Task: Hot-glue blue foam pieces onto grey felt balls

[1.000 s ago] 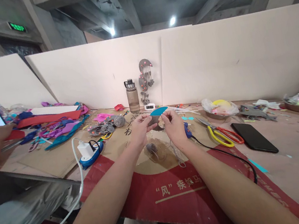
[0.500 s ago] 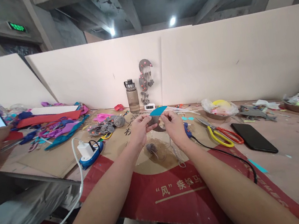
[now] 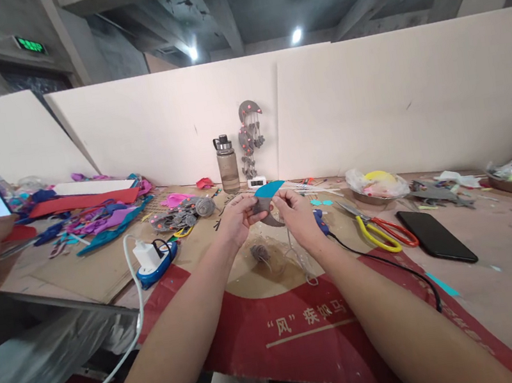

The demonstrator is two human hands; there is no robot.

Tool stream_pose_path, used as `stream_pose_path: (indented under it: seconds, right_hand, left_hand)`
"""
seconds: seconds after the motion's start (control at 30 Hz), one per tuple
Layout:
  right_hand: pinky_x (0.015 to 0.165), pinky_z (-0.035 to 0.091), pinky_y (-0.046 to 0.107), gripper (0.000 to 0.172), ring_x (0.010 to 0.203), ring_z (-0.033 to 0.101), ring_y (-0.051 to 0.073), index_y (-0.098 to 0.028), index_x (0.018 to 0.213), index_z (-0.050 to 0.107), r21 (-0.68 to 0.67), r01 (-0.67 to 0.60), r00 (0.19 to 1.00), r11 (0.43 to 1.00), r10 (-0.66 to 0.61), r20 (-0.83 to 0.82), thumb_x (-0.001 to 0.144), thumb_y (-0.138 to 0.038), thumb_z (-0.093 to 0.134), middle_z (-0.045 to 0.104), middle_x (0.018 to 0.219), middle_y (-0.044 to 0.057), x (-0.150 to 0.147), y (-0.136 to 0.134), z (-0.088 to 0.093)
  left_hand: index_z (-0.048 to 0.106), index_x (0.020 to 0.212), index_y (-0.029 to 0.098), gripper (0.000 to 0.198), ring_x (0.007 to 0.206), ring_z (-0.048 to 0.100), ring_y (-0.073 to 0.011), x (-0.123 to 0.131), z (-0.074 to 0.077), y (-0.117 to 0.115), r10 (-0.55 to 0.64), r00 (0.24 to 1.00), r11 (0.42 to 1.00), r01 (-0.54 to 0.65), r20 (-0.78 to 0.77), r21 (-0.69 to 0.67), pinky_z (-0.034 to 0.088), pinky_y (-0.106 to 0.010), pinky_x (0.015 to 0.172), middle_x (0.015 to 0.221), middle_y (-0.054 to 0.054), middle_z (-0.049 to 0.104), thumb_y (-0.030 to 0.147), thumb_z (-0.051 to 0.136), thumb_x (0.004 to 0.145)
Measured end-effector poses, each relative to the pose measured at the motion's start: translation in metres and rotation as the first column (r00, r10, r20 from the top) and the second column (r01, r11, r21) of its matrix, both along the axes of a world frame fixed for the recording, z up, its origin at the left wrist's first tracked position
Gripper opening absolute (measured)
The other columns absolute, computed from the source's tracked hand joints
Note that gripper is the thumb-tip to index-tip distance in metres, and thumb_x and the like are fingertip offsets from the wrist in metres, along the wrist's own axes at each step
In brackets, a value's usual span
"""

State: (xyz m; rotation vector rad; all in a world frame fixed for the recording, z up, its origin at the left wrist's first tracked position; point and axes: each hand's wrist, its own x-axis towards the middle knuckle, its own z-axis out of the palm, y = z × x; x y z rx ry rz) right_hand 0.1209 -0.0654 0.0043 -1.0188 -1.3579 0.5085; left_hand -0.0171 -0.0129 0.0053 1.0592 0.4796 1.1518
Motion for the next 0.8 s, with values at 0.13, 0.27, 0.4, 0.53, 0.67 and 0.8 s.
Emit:
stream_pose_path:
  seconds: [0.13,0.27,0.4,0.53,0.67,0.8]
  right_hand:
    - [0.054,0.032,0.024,0.017,0.054,0.037,0.010,-0.020,0.074,0.050,0.004,-0.032,0.998,0.999,0.032,-0.050,0.080,-0.036,0.049,0.052,0.065,-0.003,0.002,0.002,-0.001]
    - [0.059,0.035,0.025,0.015,0.057,0.042,0.011,-0.020,0.072,0.051,0.005,0.022,0.999,1.000,-0.022,-0.039,0.079,-0.033,0.050,0.051,0.063,-0.003,0.000,0.002,-0.001]
    - [0.063,0.038,0.027,0.014,0.063,0.047,0.013,-0.018,0.076,0.055,0.029,0.155,0.988,0.987,-0.156,0.022,0.079,-0.031,0.050,0.055,0.069,-0.001,-0.004,0.001,-0.003]
    - [0.064,0.038,0.028,0.015,0.064,0.048,0.014,-0.018,0.077,0.057,0.044,0.237,0.961,0.971,-0.240,0.138,0.080,-0.030,0.048,0.057,0.071,0.001,-0.006,-0.002,-0.003]
    - [0.064,0.038,0.029,0.014,0.064,0.050,0.015,-0.019,0.075,0.057,0.051,0.272,0.949,0.961,-0.276,0.155,0.080,-0.029,0.048,0.058,0.070,0.001,-0.005,-0.003,-0.002]
    - [0.069,0.040,0.030,0.013,0.070,0.052,0.017,-0.019,0.076,0.059,0.066,0.270,0.940,0.961,-0.278,0.198,0.080,-0.028,0.050,0.060,0.075,0.003,-0.003,0.000,-0.003]
  left_hand:
    - [0.059,0.081,0.014,0.019,0.069,0.068,-0.0153,0.000,0.001,0.000,-0.050,0.999,0.999,0.050,0.004,-0.018,0.057,-0.024,0.062,0.078,-0.004,0.068,0.019,0.070,0.067]
    - [0.057,0.081,0.013,0.023,0.066,0.067,-0.0146,0.005,-0.003,-0.001,-0.034,0.997,0.999,0.034,-0.062,0.005,0.055,-0.021,0.057,0.078,-0.006,0.067,0.027,0.072,0.070]
    - [0.053,0.081,0.016,0.030,0.068,0.064,-0.0146,0.011,-0.010,-0.004,0.158,0.979,0.979,-0.138,-0.127,0.150,0.056,-0.027,0.054,0.077,-0.002,0.063,0.034,0.073,0.068]
    - [0.058,0.082,0.015,0.022,0.077,0.062,-0.0149,0.014,-0.009,-0.011,0.181,0.965,0.957,-0.127,-0.193,0.261,0.056,-0.028,0.059,0.084,-0.004,0.063,0.030,0.068,0.071]
    - [0.061,0.093,0.015,0.028,0.072,0.061,-0.0145,0.015,-0.005,-0.016,0.123,0.940,0.936,-0.003,-0.319,0.353,0.049,-0.022,0.051,0.085,-0.005,0.065,0.027,0.066,0.068]
    - [0.065,0.092,0.015,0.026,0.062,0.057,-0.0113,0.017,-0.010,-0.013,0.159,0.914,0.904,0.017,-0.373,0.427,0.042,-0.020,0.051,0.077,-0.003,0.066,0.030,0.065,0.070]
